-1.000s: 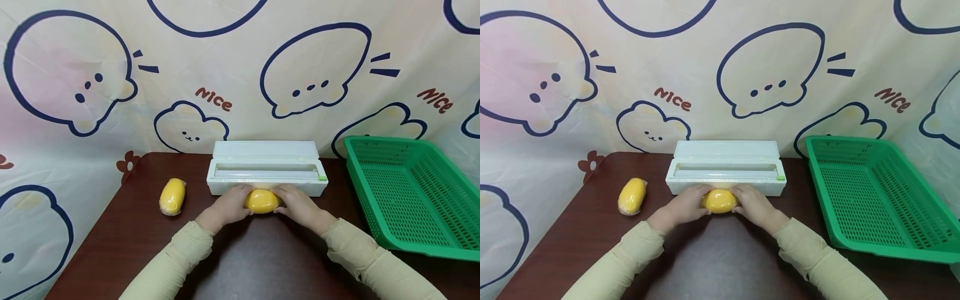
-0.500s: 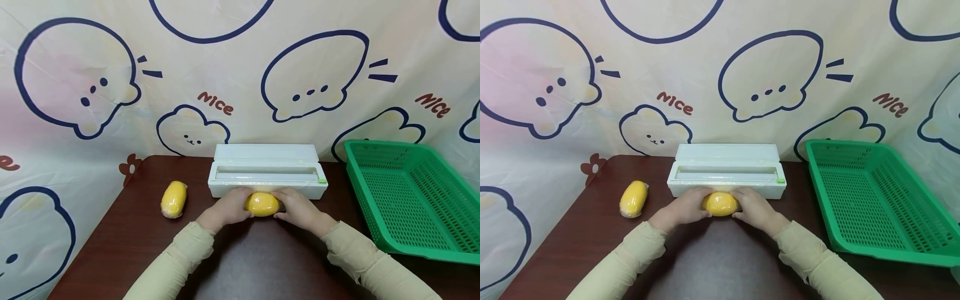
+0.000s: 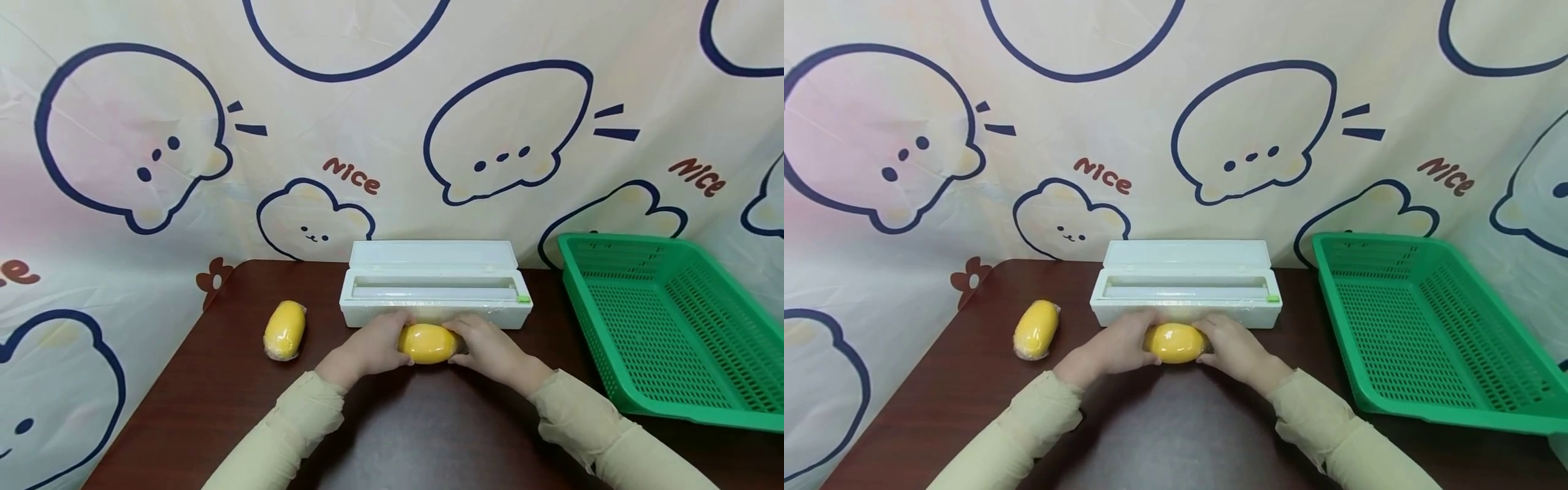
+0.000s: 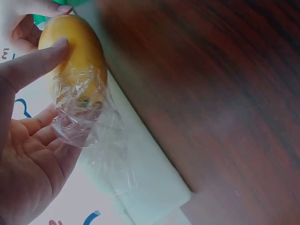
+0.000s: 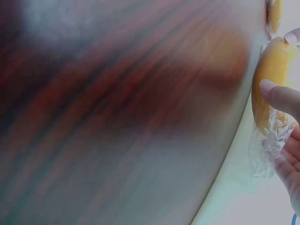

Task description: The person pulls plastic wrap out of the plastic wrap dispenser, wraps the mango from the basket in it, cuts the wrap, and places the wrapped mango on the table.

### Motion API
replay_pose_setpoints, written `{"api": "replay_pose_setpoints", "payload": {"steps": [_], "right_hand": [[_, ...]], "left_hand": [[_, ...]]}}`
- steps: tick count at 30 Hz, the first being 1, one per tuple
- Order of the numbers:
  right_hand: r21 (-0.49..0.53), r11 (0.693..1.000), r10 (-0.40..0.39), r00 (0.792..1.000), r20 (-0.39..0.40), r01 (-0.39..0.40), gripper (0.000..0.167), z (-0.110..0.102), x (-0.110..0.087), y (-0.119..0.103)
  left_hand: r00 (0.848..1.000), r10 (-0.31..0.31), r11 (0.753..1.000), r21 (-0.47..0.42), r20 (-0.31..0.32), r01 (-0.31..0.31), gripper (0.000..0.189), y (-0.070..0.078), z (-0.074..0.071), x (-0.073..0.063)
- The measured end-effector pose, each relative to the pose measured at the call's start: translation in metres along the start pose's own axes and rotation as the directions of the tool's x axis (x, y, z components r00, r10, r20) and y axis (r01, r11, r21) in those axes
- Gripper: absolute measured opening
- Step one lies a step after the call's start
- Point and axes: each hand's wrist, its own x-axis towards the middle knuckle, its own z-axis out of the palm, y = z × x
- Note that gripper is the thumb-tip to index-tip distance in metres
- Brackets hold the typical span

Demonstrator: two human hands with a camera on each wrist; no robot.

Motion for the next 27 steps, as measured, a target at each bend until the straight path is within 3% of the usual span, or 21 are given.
{"api": "replay_pose_setpoints", "payload": {"steps": [15, 21, 24, 27], "right_hand": [[0.085, 0.995, -0.044, 0.999, 0.002, 0.043, 0.056, -0.018, -0.008, -0.005], [0.123, 0.991, -0.045, 0.999, 0.003, 0.044, 0.055, -0.024, -0.008, -0.006], [0.133, 0.990, -0.048, 0.999, -0.004, 0.048, 0.055, -0.027, -0.007, -0.007], [0.142, 0.989, -0.046, 0.999, -0.002, 0.045, 0.056, -0.029, -0.006, -0.008]], "left_hand": [[0.995, 0.088, 0.987, 0.137, -0.048, -0.081, 0.064, 0.015, -0.009, -0.017], [0.979, 0.185, 0.945, 0.289, -0.091, -0.152, 0.086, 0.019, -0.006, -0.017], [0.967, 0.225, 0.923, 0.343, -0.118, -0.173, 0.082, 0.018, -0.003, -0.016], [0.960, 0.245, 0.925, 0.328, -0.134, -0.190, 0.074, 0.017, -0.003, -0.017]]}}
